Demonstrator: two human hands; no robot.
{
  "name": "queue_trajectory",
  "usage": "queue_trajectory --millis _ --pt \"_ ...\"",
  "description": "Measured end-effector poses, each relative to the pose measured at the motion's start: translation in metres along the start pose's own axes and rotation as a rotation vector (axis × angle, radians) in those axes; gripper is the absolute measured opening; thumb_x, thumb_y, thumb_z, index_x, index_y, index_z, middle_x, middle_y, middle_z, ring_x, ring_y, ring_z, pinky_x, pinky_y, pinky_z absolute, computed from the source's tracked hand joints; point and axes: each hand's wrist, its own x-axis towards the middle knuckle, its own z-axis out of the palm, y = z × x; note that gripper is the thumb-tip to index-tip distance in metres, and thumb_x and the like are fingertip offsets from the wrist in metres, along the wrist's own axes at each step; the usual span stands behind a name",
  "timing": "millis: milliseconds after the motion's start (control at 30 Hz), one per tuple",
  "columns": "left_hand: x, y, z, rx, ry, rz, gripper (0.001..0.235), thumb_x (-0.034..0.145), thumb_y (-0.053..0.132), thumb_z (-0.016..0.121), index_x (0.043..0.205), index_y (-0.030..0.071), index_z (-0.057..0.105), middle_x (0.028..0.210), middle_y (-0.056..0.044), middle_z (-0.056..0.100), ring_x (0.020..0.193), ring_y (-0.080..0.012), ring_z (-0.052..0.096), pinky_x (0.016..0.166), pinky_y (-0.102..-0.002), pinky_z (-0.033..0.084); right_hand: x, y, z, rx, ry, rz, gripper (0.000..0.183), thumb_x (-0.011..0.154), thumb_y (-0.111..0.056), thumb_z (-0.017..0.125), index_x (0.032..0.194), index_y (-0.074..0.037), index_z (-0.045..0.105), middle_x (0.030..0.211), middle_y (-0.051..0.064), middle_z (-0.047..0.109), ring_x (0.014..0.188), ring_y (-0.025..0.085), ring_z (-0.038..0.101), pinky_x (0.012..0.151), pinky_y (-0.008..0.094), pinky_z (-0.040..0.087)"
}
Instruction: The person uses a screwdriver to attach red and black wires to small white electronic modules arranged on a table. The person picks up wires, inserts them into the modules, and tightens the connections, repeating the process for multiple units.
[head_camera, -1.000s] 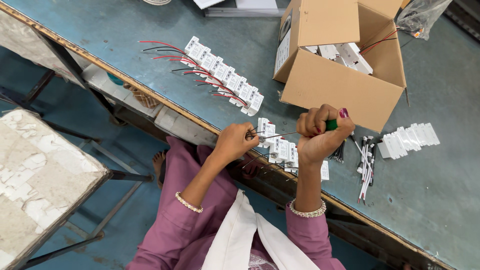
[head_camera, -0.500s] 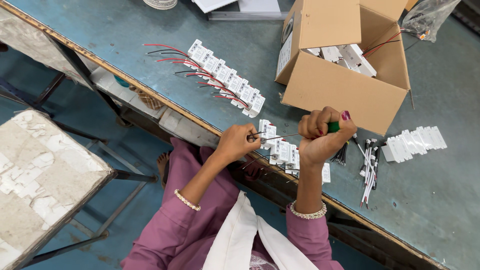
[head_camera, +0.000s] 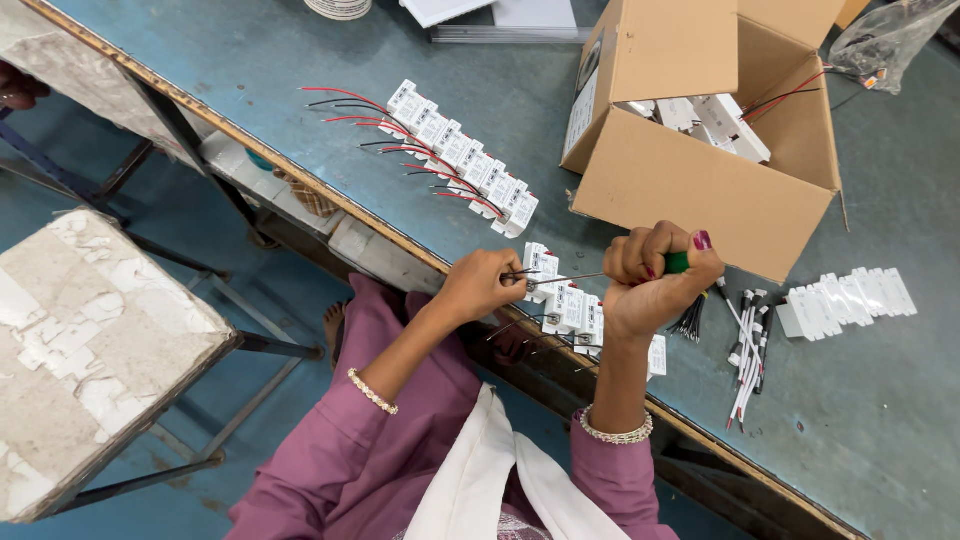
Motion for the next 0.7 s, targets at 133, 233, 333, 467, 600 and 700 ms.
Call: queue_trajectory --millis 133,233,333,467,600,700 --pt "0.0 0.0 0.0 0.007 -0.039 -0.046 0.019 0.077 0.026 0.072 0.084 0.009 0.07 0.066 -0.006 0.07 0.058 -0.0237 0.068 0.057 -0.037 0.051 -0.001 0.003 -0.002 0.005 -0.018 -0.014 0.051 0.102 -0.048 0.035 0.065 -0.014 0.023 0.051 0.0 0.019 0.049 0.011 0.007 0.046 0.033 0.011" --pt "-0.001 0.001 0.001 0.03 -0.019 -0.017 0.019 0.078 0.026 0.072 0.086 0.009 0.071 0.067 -0.007 0.07 0.059 -0.0243 0.068 0.058 -0.037 0.051 -0.002 0.008 -0.004 -0.008 -0.034 -0.036 0.051 0.103 -0.047 0.035 0.065 -0.014 0.023 0.052 -0.001 0.018 0.049 0.011 0.007 0.046 0.032 0.011" --pt "-0.004 0.002 0.0 0.022 -0.001 0.002 0.018 0.079 0.024 0.074 0.087 0.008 0.07 0.067 -0.007 0.07 0.058 -0.0242 0.066 0.057 -0.037 0.05 0.0 0.013 -0.006 0.047 -0.058 -0.025 0.051 0.103 -0.048 0.034 0.067 -0.013 0.024 0.054 -0.001 0.018 0.05 0.012 0.007 0.047 0.033 0.012" --pt "-0.008 0.004 -0.007 -0.032 -0.029 0.027 0.02 0.086 0.025 0.074 0.09 0.006 0.071 0.07 -0.009 0.071 0.059 -0.0244 0.064 0.058 -0.037 0.047 -0.001 0.003 -0.013 0.137 0.043 -0.008 0.053 0.103 -0.049 0.036 0.066 -0.014 0.025 0.054 -0.002 0.017 0.047 0.012 0.009 0.047 0.033 0.011" --pt "-0.012 0.008 -0.01 -0.085 -0.03 0.041 0.019 0.085 0.023 0.073 0.096 0.007 0.072 0.074 -0.01 0.073 0.062 -0.0239 0.066 0.06 -0.036 0.049 -0.008 -0.037 -0.036 0.24 0.069 0.004 0.051 0.104 -0.049 0.037 0.067 -0.016 0.027 0.054 -0.004 0.017 0.046 0.011 0.01 0.045 0.031 0.011" --pt "-0.013 0.011 -0.009 -0.055 -0.022 0.013 0.02 0.086 0.025 0.074 0.099 0.009 0.073 0.074 -0.011 0.071 0.064 -0.0261 0.066 0.062 -0.037 0.049 -0.019 -0.06 -0.056 0.047 0.055 0.104 0.047 0.106 -0.042 0.044 0.069 -0.016 0.033 0.056 -0.006 0.022 0.046 0.008 0.015 0.042 0.029 0.013"
